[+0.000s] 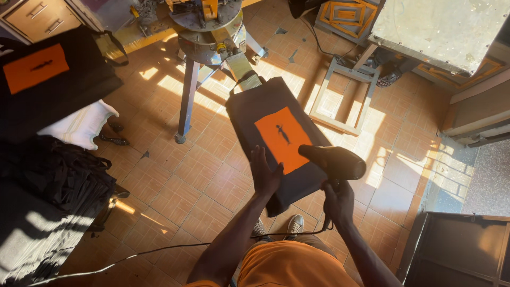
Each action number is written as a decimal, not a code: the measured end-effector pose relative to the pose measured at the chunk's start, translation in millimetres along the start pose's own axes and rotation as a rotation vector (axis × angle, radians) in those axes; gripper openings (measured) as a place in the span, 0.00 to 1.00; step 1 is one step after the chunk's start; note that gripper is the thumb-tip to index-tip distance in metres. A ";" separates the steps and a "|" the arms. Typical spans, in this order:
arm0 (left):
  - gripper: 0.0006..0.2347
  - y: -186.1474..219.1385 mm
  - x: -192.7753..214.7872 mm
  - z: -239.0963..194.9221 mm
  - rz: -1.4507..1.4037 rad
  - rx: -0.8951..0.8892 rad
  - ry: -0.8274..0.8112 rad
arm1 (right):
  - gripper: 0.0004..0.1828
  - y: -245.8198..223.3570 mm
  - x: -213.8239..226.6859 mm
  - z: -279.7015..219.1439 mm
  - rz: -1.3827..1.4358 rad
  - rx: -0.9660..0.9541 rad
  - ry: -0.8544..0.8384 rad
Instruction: The person uses a handheld heat gun to apply heat to an orange printed logo on a black tote bag. They move the heat gun back and forth over the print while holding the bag steady with the other hand, then flip the bag to heat the reverse side of the print.
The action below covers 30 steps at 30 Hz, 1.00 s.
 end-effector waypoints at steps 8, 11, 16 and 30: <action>0.35 -36.7 29.0 -46.7 0.532 0.058 0.127 | 0.29 -32.6 -45.2 -18.3 -0.020 0.011 -0.212; 0.33 -42.1 48.4 -53.6 0.569 0.094 0.122 | 0.26 -43.4 -52.0 -14.4 -0.076 0.012 -0.321; 0.37 -58.2 58.2 -55.9 0.668 0.083 0.156 | 0.23 -60.4 -82.4 0.2 0.052 0.022 -0.452; 0.38 -96.5 30.3 -69.3 0.897 -0.353 -0.016 | 0.33 -79.5 -114.5 49.3 0.317 -0.180 -0.592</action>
Point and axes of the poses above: each hand's wrist, its own z-axis towards the middle knuckle, its own x-axis out of the back of the hand, y = z × x, the point moved 1 cm from there along z, towards the middle knuckle, and after that the axes turned 8 degrees about -y, right-handed, at the moved point
